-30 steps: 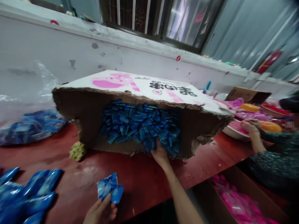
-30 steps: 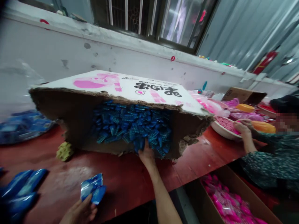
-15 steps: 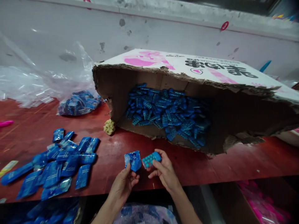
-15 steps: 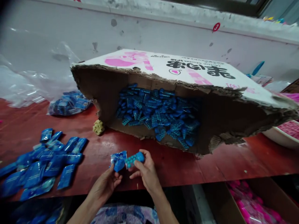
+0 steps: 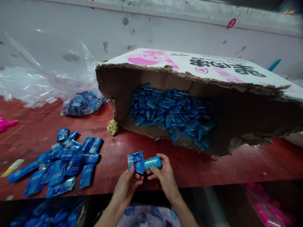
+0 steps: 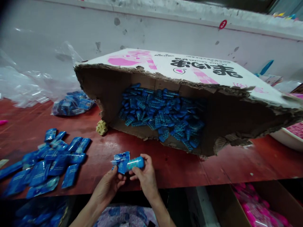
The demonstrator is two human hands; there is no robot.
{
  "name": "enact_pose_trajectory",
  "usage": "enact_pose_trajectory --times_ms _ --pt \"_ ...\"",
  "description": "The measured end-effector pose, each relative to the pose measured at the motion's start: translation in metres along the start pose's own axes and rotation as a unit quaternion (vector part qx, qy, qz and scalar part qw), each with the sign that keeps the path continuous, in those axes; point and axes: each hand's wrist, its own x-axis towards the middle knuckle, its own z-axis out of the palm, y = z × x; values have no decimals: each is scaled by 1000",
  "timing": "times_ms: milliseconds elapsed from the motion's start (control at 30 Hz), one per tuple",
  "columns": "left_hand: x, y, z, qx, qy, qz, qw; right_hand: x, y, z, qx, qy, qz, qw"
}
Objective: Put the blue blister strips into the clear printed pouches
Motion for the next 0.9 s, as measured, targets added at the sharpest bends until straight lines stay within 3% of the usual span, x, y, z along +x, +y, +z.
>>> enact_pose_trajectory --times_ms 200,300,400,533,733,900 --pt "1 0 -1 3 1 17 1000 -5 10 2 -9 1 -18 1000" --pt "1 -1 0 -11 21 20 1000 -9 25 3 -76 33 -61 995" --pt "0 -1 3 -40 35 13 999 -13 42 5 -205 74 -146 965" --pt "-1 4 4 -61 34 0 998 -18 49 7 -267 25 -212 940" --pt "-1 19 -3 -40 -13 -32 999 -17 37 9 -180 -36 -89 979" --pt "-4 25 -2 -42 -114 -61 991 -8 35 4 -92 -26 -82 992"
